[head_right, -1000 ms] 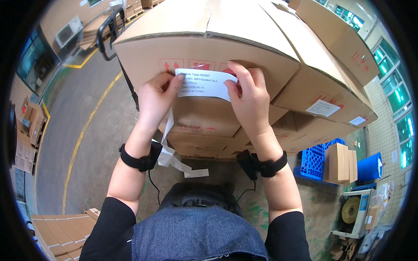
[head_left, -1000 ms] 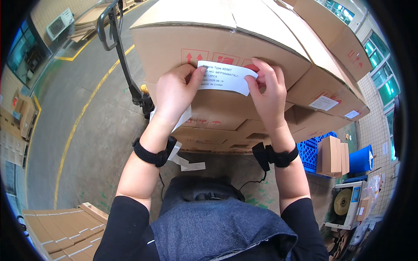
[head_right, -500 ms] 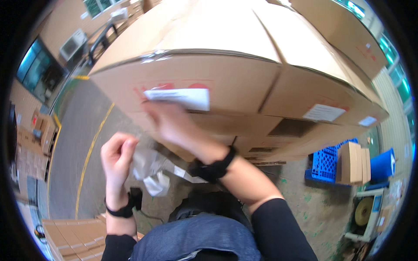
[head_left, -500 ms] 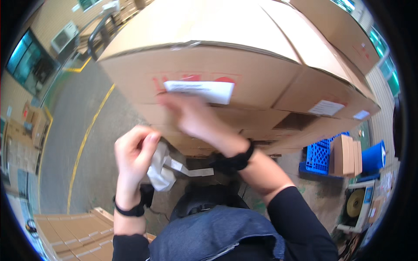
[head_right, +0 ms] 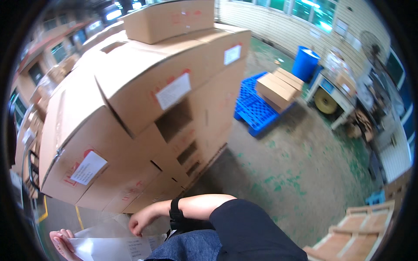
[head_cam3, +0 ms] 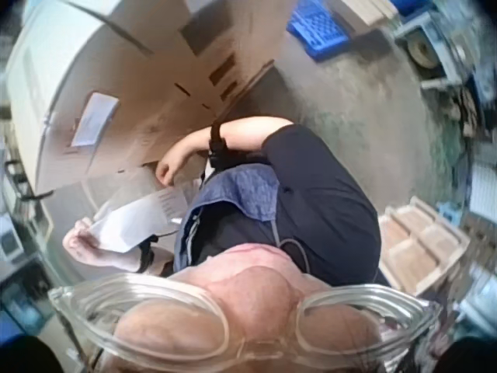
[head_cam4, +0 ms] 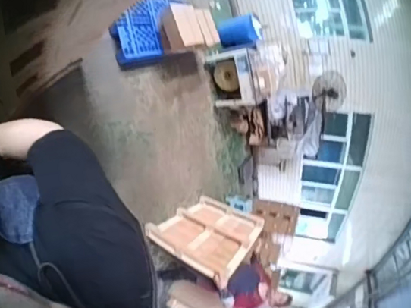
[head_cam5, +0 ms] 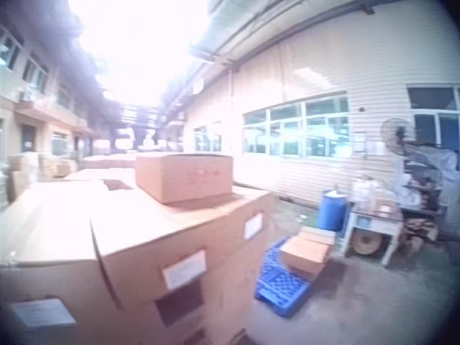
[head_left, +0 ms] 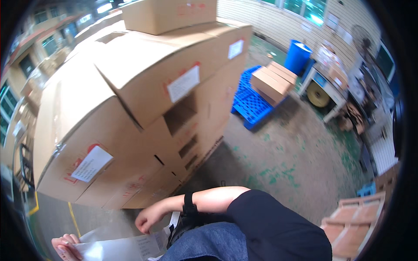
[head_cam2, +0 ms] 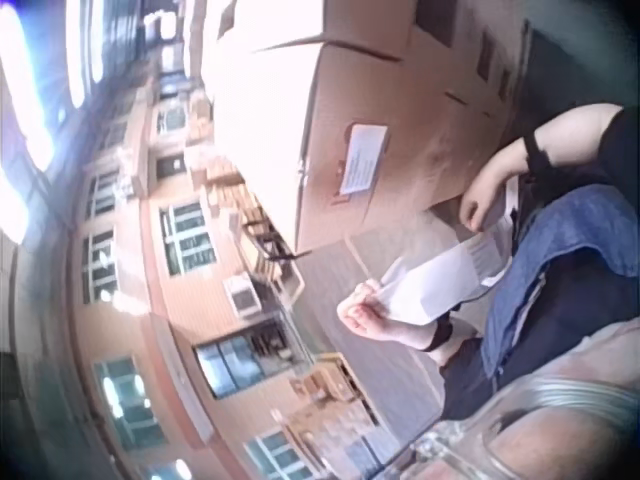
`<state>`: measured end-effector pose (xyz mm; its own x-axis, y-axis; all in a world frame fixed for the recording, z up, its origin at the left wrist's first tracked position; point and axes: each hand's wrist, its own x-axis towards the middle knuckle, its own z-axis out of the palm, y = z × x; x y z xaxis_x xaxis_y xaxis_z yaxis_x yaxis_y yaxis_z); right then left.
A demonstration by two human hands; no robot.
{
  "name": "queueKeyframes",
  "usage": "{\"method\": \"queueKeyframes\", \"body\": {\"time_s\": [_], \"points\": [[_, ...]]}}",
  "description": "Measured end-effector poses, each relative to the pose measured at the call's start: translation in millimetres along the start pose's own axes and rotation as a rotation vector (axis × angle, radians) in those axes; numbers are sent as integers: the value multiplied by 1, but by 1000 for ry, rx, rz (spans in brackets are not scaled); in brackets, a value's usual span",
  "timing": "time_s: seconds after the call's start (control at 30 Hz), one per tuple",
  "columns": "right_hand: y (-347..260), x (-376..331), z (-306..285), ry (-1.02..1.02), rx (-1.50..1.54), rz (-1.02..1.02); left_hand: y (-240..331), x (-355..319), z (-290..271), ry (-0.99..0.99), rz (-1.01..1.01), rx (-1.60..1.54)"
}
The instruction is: Applying pre-printed shipping and identification labels to a stack of cardboard boxes on pallets.
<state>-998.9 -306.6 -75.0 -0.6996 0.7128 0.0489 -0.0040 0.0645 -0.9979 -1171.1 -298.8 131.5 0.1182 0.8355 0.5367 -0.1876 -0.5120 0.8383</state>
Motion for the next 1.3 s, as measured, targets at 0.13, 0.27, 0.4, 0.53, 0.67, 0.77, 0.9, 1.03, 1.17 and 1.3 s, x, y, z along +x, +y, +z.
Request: {"method": "queueKeyframes", "body": {"time_s": [0.13, 0.27, 0.4, 0.53, 0.67, 0.77, 0.9, 1.03, 1.17, 1.3], "points": [[19, -17, 11, 230, 239, -67, 6, 0, 23, 34, -77, -91], [12, -13, 40, 419, -75, -137, 5, -9, 26, -229, -67, -149], [8, -28, 47, 216, -141, -67, 22, -22, 15, -352, -1, -319], [2, -43, 73, 288, 117, -142, 34, -37, 3, -409, -14, -475], [-15, -60, 83, 312, 25, -136, 45, -55, 10, -310, 133, -269], [11, -99, 89, 376, -28, -29, 46, -59, -20, -413, 146, -89], [93, -165, 101, 730, -220, 459, 39, -63, -46, -403, 109, 18], [154, -208, 122, 1138, 225, 727, 25, -56, -60, -370, 42, 13], [172, -208, 142, 1357, 318, 797, 15, -41, -87, -455, 108, 36], [195, -171, 143, 1496, 364, 805, 3, -18, -127, -471, 144, 64]]}}
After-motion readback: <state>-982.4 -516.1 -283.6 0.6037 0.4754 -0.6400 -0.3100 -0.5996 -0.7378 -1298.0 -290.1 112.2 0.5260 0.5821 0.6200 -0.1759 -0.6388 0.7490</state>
